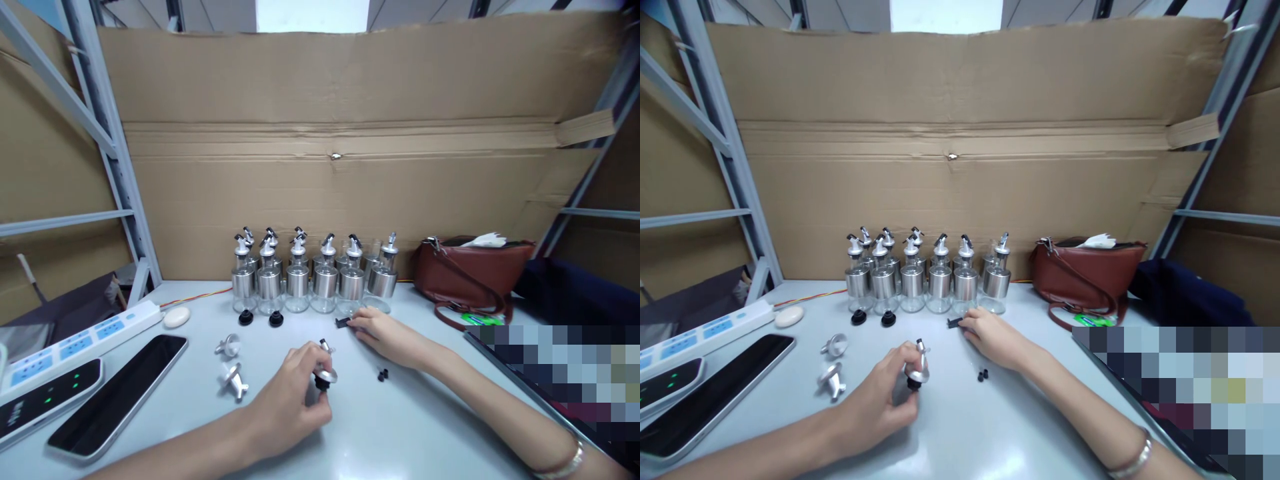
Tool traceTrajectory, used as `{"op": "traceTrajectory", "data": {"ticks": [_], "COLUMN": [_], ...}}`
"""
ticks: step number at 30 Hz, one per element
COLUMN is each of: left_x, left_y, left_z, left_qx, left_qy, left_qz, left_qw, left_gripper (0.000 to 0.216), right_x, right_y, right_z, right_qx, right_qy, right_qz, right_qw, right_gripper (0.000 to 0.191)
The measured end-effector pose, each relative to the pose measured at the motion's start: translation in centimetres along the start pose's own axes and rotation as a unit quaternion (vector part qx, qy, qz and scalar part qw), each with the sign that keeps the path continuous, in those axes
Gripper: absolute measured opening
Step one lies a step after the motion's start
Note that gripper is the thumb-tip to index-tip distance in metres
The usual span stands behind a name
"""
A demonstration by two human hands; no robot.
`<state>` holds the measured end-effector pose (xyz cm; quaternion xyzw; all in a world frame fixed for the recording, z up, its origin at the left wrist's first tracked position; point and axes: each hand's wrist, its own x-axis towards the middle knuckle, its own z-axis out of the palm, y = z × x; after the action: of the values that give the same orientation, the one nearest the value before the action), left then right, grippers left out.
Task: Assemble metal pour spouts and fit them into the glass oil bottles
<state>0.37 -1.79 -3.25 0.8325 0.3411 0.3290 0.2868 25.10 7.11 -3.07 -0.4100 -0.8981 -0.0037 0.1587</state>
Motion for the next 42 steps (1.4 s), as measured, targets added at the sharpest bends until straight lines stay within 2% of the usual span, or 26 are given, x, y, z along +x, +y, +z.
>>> {"op": "traceTrajectory", "data": {"ticks": [3,10,16,22,27,30,35,42], "left_x": [0.1,0.2,0.2,0.2,0.1,0.1,0.1,0.1], "left_y": [-0.1,0.4,0.1,0.0,-0.1,-0.1,-0.1,-0.3], "left_z": [-0.1,-0.3,-0.4,-0.5,-0.4,-0.4,-0.5,-0.3], "left_qx": [-0.014,-0.03,-0.03,-0.033,-0.022,-0.018,-0.008,0.004], "left_qy": [0.007,-0.002,-0.029,-0.028,-0.015,-0.006,0.013,0.046], "left_qz": [-0.003,-0.008,-0.017,0.005,0.013,0.018,0.042,0.033], "left_qw": [1.0,1.0,0.999,0.999,1.0,1.0,0.999,0.998], "left_gripper": [0.029,0.022,0.027,0.024,0.024,0.029,0.027,0.023], "right_x": [0.2,0.3,0.0,0.0,-0.2,-0.5,-0.6,-0.7], "right_y": [-0.4,-2.2,-3.6,-5.7,-7.3,-8.0,-8.5,-8.1], "right_z": [-0.3,-1.0,-1.4,-1.9,-1.8,-2.0,-2.2,-1.3], "right_qx": [0.006,0.038,0.037,0.105,0.183,0.188,0.201,0.225], "right_qy": [-0.01,-0.035,-0.039,0.068,0.128,0.15,0.188,0.203], "right_qz": [0.002,0.083,0.076,0.071,0.085,0.071,0.028,0.031], "right_qw": [1.0,0.995,0.996,0.99,0.971,0.968,0.961,0.952], "right_gripper": [0.02,0.018,0.02,0.006,0.01,0.014,0.006,0.008]}}
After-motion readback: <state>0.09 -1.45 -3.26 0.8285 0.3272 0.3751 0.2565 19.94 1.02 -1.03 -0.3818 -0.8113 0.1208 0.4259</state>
